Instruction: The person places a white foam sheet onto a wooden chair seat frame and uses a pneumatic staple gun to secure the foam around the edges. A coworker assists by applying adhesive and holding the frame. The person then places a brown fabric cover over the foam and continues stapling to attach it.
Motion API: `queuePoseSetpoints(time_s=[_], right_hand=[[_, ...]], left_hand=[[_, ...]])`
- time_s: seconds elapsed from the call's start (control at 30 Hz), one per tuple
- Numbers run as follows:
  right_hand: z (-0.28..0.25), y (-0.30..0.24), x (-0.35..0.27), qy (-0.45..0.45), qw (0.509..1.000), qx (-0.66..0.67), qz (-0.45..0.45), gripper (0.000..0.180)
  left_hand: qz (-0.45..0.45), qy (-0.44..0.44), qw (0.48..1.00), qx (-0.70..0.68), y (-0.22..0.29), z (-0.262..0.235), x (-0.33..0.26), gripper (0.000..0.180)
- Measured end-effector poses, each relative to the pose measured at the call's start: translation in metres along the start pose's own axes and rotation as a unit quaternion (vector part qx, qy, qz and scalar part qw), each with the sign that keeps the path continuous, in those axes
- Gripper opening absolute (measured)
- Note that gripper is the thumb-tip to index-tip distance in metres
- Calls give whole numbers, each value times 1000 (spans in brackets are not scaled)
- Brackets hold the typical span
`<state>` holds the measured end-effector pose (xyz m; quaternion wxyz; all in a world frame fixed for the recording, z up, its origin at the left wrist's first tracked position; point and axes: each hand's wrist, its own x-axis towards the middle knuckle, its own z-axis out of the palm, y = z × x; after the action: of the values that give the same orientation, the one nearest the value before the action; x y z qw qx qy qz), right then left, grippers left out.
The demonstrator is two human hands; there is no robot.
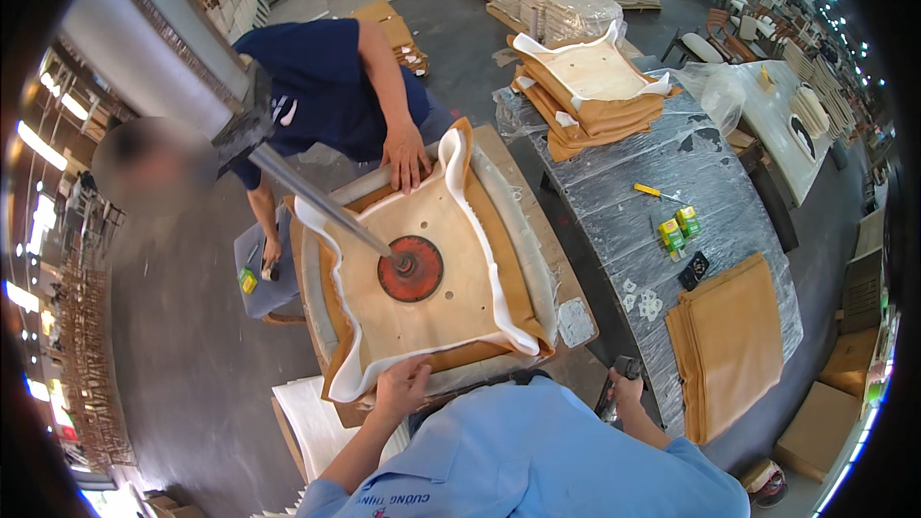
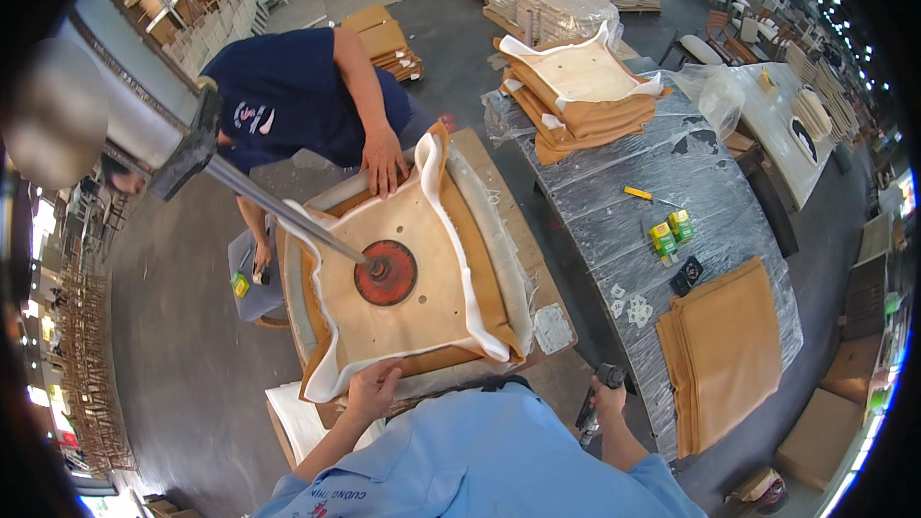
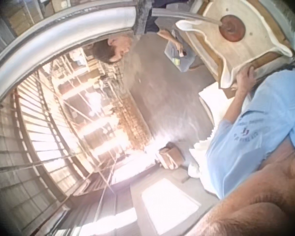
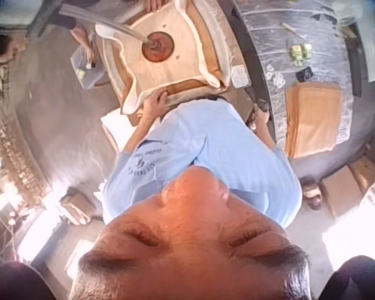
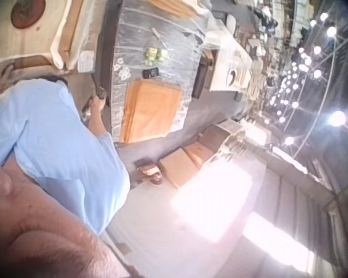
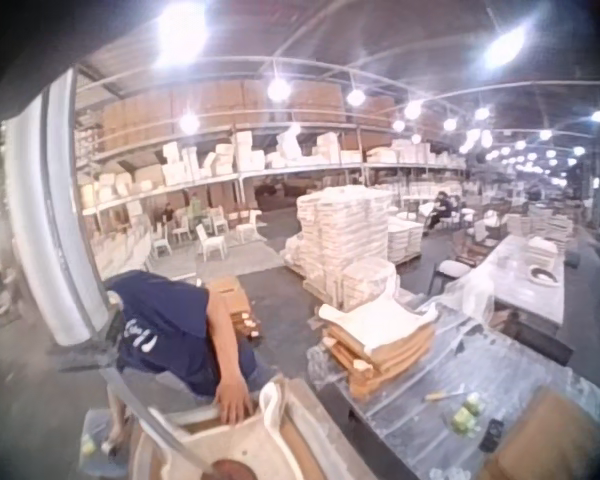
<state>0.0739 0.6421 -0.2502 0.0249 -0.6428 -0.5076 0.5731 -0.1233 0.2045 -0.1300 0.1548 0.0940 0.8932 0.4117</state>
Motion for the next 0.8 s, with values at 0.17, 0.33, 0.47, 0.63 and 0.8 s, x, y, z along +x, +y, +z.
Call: queuePoseSetpoints(time_s=[0.17, 0.33, 0.47, 0.63, 0.8], right_hand=[[6, 2, -4, -21, 999, -24, -24, 27], [16, 6, -28, 2, 999, -30, -39, 22], [18, 19, -56, 45, 997, 53, -41, 18], [-4, 31, -88, 15, 981, 186, -41, 19], [-35, 11, -107, -2, 963, 262, -69, 21]], left_hand=[[345, -206, 900, -170, 207, -60, 30, 35], [599, -329, 639, -353, 306, -66, 31, 32], [621, -292, 587, -429, 315, -54, 16, 28], [656, -286, 547, -435, 295, -68, 38, 22], [573, -387, 567, -447, 292, -51, 20, 22]])
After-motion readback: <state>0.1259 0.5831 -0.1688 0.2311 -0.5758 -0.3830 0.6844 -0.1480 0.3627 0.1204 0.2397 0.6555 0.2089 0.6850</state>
